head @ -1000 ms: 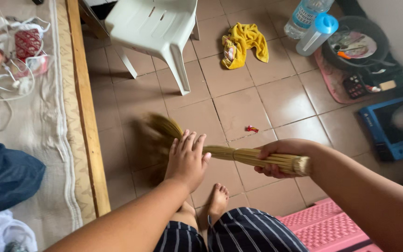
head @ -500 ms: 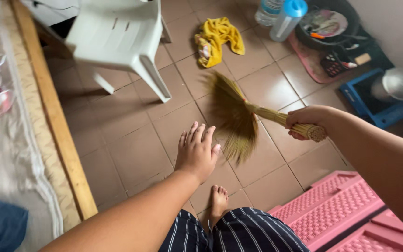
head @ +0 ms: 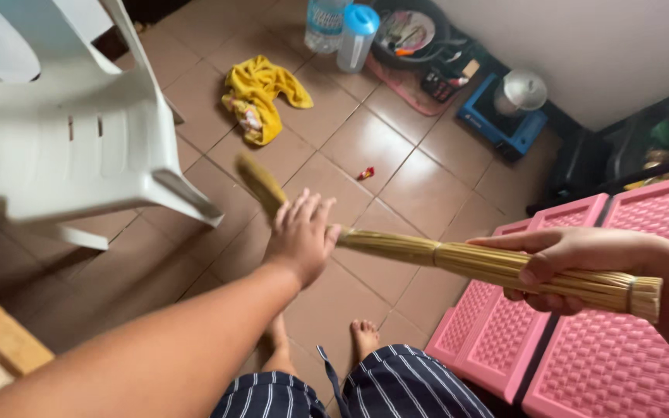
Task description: The person picks up clothing and a folder from the floor and bed, places them into a backpack and a case, and then sweeps the tiled floor using a broom.
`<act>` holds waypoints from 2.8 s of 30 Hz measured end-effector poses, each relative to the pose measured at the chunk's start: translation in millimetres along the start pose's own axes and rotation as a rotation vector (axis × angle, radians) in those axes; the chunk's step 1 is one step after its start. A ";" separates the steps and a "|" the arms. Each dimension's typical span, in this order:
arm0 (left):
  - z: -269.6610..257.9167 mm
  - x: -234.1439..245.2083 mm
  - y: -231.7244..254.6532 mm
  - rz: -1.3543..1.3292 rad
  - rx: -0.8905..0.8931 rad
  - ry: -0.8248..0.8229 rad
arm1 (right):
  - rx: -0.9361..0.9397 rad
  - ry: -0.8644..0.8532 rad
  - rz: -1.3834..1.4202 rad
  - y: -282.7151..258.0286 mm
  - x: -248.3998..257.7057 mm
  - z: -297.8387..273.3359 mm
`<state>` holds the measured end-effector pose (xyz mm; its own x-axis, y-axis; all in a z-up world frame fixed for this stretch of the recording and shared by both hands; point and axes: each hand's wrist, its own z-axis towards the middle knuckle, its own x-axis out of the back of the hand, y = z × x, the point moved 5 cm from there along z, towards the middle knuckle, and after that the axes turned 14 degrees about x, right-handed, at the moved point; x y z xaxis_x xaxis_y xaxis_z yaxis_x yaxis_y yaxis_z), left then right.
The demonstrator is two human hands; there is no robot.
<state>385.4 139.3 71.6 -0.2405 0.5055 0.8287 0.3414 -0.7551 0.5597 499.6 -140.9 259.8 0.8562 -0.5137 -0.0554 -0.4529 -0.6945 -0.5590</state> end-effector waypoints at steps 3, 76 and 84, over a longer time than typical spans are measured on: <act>1.9 15.5 -28.3 -0.025 0.125 -0.026 | -0.055 -0.174 0.160 13.2 -36.4 25.6; 125.6 -66.2 120.9 0.164 -0.294 -0.324 | -0.190 0.575 0.626 301.9 200.4 200.8; 172.1 -92.3 151.9 0.125 -0.226 -0.358 | 0.134 0.147 0.388 149.0 126.4 257.2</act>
<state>615.8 49.8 81.7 0.1333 0.4872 0.8631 0.1313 -0.8719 0.4718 604.3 -179.8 -43.3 0.5803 -0.7965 -0.1698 -0.6895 -0.3695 -0.6230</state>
